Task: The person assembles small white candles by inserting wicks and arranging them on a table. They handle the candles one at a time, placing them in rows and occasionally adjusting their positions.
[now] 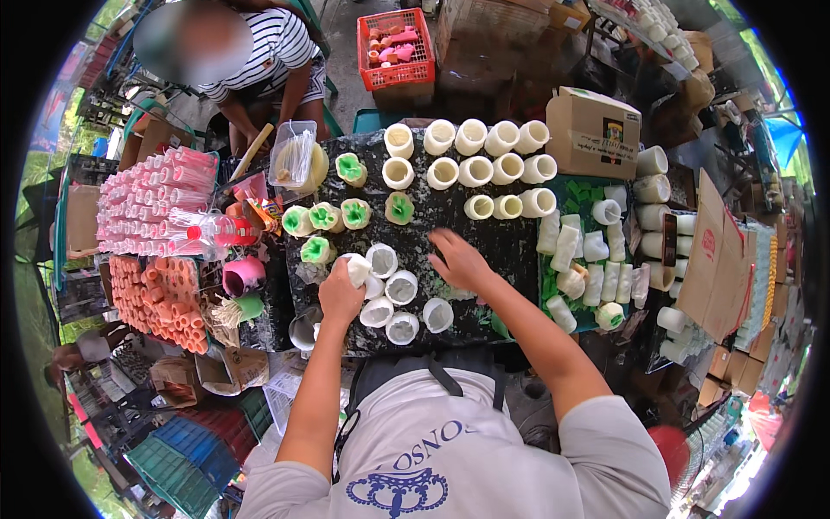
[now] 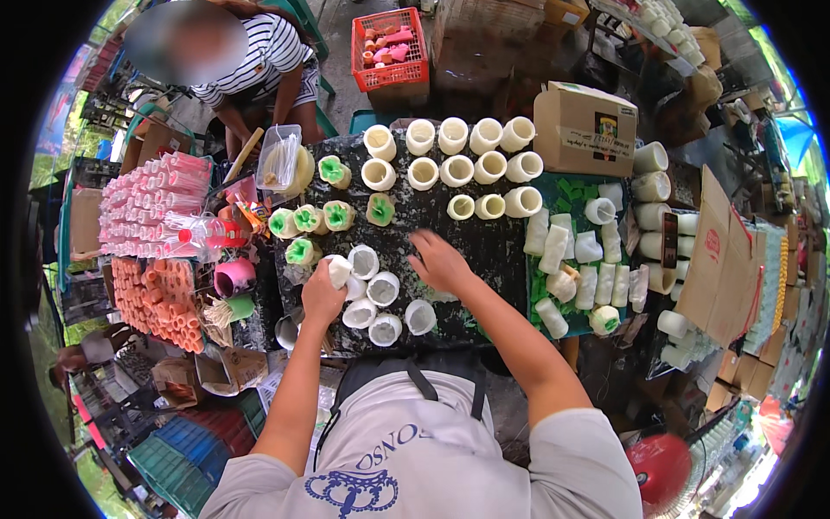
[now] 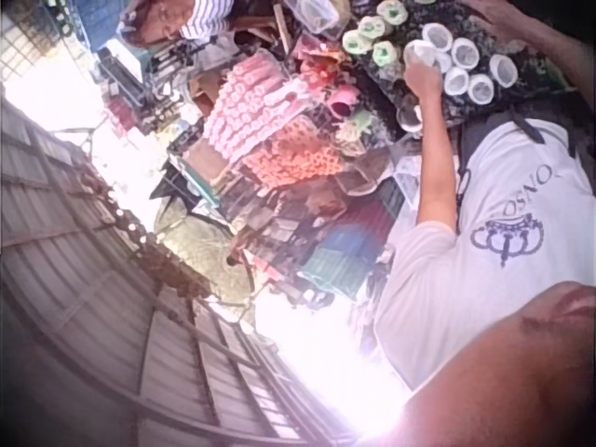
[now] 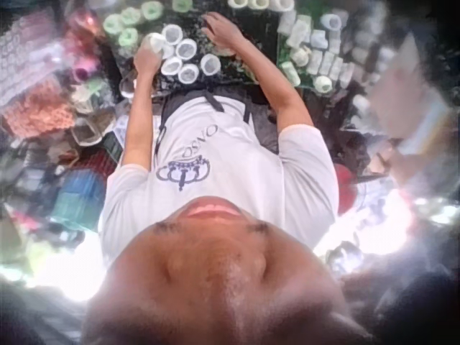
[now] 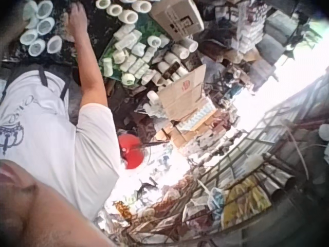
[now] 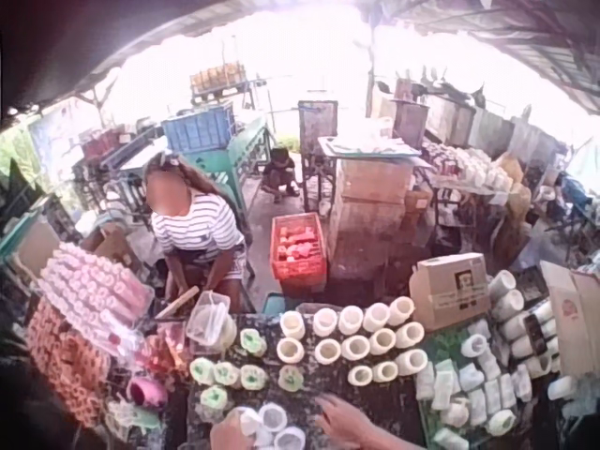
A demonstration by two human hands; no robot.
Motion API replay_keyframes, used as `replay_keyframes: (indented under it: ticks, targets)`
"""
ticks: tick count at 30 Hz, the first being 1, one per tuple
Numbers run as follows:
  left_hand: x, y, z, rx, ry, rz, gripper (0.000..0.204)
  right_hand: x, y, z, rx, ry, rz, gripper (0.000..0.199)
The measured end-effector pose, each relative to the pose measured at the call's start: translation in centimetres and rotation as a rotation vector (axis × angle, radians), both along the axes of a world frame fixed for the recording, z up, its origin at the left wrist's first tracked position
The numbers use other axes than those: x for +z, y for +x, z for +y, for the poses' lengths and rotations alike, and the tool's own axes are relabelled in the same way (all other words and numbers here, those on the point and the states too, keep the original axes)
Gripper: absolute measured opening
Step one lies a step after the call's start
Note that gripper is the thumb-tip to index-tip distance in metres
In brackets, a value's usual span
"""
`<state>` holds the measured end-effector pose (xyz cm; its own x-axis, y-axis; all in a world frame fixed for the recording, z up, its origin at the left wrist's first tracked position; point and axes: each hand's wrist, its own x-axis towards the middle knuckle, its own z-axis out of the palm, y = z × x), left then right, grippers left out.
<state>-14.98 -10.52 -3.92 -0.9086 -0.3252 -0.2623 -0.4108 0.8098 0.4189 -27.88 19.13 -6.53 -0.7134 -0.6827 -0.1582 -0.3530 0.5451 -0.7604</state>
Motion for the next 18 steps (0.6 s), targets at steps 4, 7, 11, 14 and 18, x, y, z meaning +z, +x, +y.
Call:
replay_keyframes:
  ticks: [4, 7, 11, 14, 18]
  targets:
    - [0.5, -0.3, 0.2, -0.002, -0.02, -0.017, 0.056, -2.9, -3.6, -5.0, 0.012, 0.153, 0.244, 0.118]
    - [0.2, -0.2, 0.0, 0.009, -0.012, -0.024, 0.06, -3.2, -5.7, -7.5, -0.021, 0.282, 0.181, 0.132]
    - [-0.2, 0.0, 0.1, 0.011, 0.0, 0.0, 0.059, -3.1, -7.2, -9.0, -0.021, 0.411, 0.183, 0.152]
    - [-0.4, 0.0, 0.1, 0.013, 0.007, 0.004, 0.057, -3.4, -7.4, -9.5, -0.041, 0.455, 0.176, 0.16]
    - [-0.3, -0.1, 0.1, 0.015, 0.005, -0.019, 0.056, -4.6, -7.1, -9.7, -0.076, 0.456, 0.221, 0.163]
